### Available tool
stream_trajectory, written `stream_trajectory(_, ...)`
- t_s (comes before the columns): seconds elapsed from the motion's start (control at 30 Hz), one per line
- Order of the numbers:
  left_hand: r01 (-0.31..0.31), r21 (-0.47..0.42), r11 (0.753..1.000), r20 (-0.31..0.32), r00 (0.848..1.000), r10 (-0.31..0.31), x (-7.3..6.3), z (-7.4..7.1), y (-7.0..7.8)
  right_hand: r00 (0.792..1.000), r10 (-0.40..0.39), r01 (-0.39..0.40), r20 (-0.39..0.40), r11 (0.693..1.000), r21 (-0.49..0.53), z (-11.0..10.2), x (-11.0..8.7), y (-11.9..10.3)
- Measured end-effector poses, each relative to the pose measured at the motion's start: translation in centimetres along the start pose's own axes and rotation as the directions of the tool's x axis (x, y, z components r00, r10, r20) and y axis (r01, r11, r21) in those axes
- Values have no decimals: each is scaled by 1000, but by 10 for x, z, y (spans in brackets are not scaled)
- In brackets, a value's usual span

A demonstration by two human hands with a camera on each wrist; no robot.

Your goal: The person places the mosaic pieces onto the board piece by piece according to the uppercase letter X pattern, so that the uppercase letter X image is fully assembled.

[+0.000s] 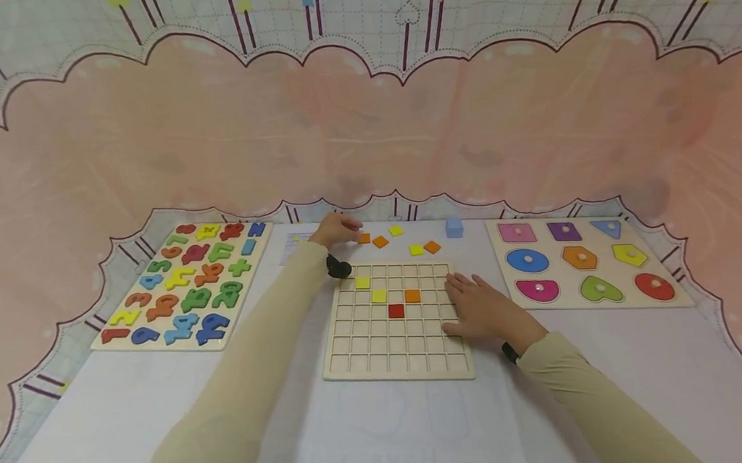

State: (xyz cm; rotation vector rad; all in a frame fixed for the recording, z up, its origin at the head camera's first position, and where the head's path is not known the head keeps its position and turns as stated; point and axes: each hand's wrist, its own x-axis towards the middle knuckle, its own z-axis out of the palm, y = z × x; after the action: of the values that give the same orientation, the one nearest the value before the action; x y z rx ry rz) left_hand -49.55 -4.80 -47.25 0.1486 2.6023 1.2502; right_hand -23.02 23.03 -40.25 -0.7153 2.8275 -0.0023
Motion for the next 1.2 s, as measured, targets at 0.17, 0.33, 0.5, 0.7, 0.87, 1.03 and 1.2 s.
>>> stream_trajectory(0.17,46,-35,998,31,998,-45,-106,-19,66,1000,-3,3,5,1000,4,-1,1,-1)
stream_trajectory(0.33,48,-57,997,32,998,-46,-82,-10,50,1000,-9,9,1,1000,7,1,1,0)
stream_trajectory(0.5,-46,-36,998,27,999,47,-14,7,0,1000,-11,11,-2,1000,1,2,2,1)
stream_trajectory(0.7,70,1,998,0,998,-70,-80,-3,50,1000,0,0,5,1000,4,2,2,1)
stream_trajectory(0.87,38,14,999,-36,999,-37,-129,-11,79,1000,7,-7,6,1000,6,2,1,-1)
stream_trajectory(1.03,56,15,998,-26,998,-56,-107,-7,65,1000,9,-9,7,1000,9,1,1,-1)
stream_trajectory(1.2,6,-13,1000,47,999,-5,-60,-5,32,1000,9,-9,7,1000,4,-1,1,-1)
